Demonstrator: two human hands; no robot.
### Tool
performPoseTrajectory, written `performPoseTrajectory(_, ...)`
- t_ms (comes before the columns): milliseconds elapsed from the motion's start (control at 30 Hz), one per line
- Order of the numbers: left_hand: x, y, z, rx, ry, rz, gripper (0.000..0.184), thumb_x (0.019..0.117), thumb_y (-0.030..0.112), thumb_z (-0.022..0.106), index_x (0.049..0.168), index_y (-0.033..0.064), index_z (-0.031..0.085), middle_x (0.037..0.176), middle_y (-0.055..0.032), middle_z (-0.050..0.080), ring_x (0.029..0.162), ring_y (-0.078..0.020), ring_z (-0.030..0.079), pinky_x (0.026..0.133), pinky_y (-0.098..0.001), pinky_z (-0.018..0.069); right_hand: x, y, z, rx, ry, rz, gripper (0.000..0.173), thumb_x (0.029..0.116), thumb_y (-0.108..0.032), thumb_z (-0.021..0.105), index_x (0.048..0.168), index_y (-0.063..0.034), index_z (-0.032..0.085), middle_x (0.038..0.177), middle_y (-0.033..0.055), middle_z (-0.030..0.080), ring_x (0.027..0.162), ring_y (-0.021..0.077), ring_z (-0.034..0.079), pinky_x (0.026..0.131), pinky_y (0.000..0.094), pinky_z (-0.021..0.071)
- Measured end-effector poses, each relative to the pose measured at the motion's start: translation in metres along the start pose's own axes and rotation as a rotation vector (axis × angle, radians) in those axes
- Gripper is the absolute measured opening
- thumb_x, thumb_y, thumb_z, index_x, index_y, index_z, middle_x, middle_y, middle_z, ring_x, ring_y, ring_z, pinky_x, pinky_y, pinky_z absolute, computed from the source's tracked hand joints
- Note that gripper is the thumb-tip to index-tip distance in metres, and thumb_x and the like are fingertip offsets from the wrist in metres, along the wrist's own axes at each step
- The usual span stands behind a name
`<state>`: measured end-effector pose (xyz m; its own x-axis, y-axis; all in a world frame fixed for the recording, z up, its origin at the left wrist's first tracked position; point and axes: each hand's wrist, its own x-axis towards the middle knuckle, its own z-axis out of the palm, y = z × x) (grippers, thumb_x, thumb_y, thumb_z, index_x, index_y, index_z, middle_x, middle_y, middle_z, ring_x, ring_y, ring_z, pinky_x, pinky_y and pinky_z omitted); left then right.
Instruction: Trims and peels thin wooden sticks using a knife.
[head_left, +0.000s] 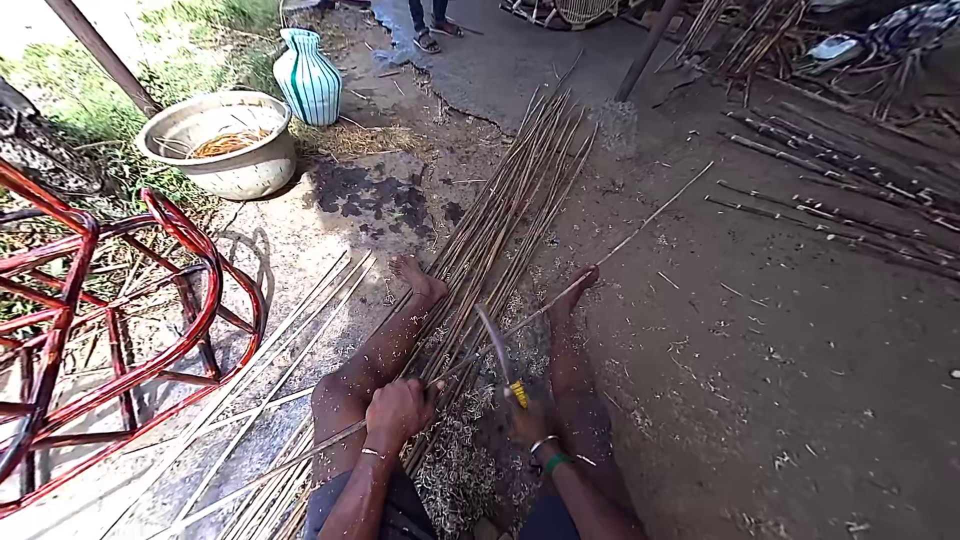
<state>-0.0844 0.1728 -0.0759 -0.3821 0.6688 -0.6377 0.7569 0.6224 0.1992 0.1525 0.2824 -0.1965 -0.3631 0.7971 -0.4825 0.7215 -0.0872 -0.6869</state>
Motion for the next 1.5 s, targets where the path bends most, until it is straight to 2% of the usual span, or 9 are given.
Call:
performPoseTrajectory(33,-0.001,-0.001,0.002,-0.011,-0.008,-0.004,0.073,0.1043,0.067,0.026,0.120,0.0110,0.068,0.119,-0.0190,0.070,0.116,-0.0384,0.067,0.094,-0.0618,0.0519,-0.003,0.000,0.005,0.025,0.021,0.042,0.053,0.1076,-0.047,0.048,0.109,0.0037,0.065,0.081,0.0138,0.060,0.069,0.0249,0.061,0.069,0.0445,0.0538)
performPoseTrajectory(133,0.004,-0.004,-0.003,-0.066,-0.031,-0.001,0.074,0.1046,0.067,0.025,0.117,0.0088,0.069,0.119,-0.0201,0.070,0.116,-0.0386,0.067,0.094,-0.0629,0.0519,-0.011,-0.007,-0.001,-0.156,-0.178,-0.123,0.052,0.1046,-0.046,0.051,0.118,0.0013,0.068,0.100,0.0188,0.070,0.094,0.0312,0.069,0.090,0.0530,0.0538)
performPoseTrajectory(467,0.009,-0.014,0.002,-0.122,-0.059,-0.027,0.076,0.1036,0.069,0.025,0.115,0.0085,0.069,0.117,-0.0197,0.070,0.115,-0.0374,0.067,0.093,-0.0629,0.0518,-0.007,0.002,0.013,0.037,-0.016,0.034,0.051,0.1073,-0.045,0.051,0.110,0.0035,0.065,0.079,0.0136,0.060,0.066,0.0242,0.060,0.066,0.0429,0.0541)
performPoseTrajectory(567,0.014,-0.013,-0.005,-0.117,-0.057,-0.018,0.076,0.1041,0.068,0.024,0.114,0.0068,0.068,0.116,-0.0203,0.069,0.115,-0.0378,0.067,0.093,-0.0633,0.0515,-0.012,-0.016,0.006,-0.186,-0.215,-0.119,0.052,0.1054,-0.046,0.050,0.120,0.0007,0.067,0.102,0.0196,0.070,0.096,0.0323,0.069,0.091,0.0536,0.0536)
performPoseTrajectory(667,0.012,-0.013,-0.005,-0.135,-0.083,-0.028,0.076,0.1041,0.068,0.025,0.115,0.0071,0.068,0.118,-0.0199,0.069,0.116,-0.0376,0.066,0.094,-0.0633,0.0512,-0.004,-0.001,0.009,-0.028,-0.054,-0.028,0.056,0.1067,-0.049,0.049,0.111,0.0044,0.066,0.082,0.0160,0.062,0.070,0.0265,0.062,0.069,0.0466,0.0540)
performPoseTrajectory(767,0.020,-0.014,-0.009,-0.147,-0.102,-0.011,0.076,0.1045,0.068,0.025,0.114,0.0050,0.067,0.116,-0.0213,0.069,0.114,-0.0388,0.066,0.093,-0.0648,0.0509,-0.009,-0.016,0.001,-0.158,-0.231,-0.149,0.050,0.1061,-0.042,0.050,0.119,0.0032,0.066,0.098,0.0190,0.070,0.091,0.0303,0.069,0.088,0.0511,0.0545)
performPoseTrajectory(900,0.029,-0.021,-0.005,-0.207,-0.128,0.039,0.075,0.1054,0.066,0.026,0.110,0.0030,0.067,0.110,-0.0226,0.068,0.107,-0.0393,0.067,0.090,-0.0645,0.0510,-0.001,-0.008,0.008,-0.015,-0.013,0.056,0.054,0.1070,-0.047,0.050,0.113,0.0044,0.066,0.087,0.0183,0.064,0.076,0.0291,0.064,0.075,0.0489,0.0542)
performPoseTrajectory(1233,0.033,-0.020,-0.018,-0.272,-0.160,0.128,0.072,0.1087,0.058,0.030,0.102,-0.0048,0.064,0.099,-0.0242,0.064,0.096,-0.0375,0.065,0.089,-0.0586,0.0492,-0.017,-0.024,0.009,-0.222,-0.222,-0.127,0.053,0.1024,-0.050,0.054,0.119,-0.0017,0.069,0.104,0.0194,0.071,0.099,0.0332,0.069,0.092,0.0551,0.0529)
performPoseTrajectory(1500,-0.098,-0.151,-0.043,-0.018,-0.179,-0.091,0.045,0.1052,0.043,0.055,0.117,0.0039,0.072,0.110,-0.0253,0.071,0.107,-0.0444,0.067,0.094,-0.0668,0.0490,-0.001,-0.008,-0.017,0.379,0.177,0.007,0.054,0.1112,-0.034,0.038,0.159,-0.0095,0.032,0.082,0.0104,0.060,0.058,0.0209,0.056,0.054,0.0396,0.0507)
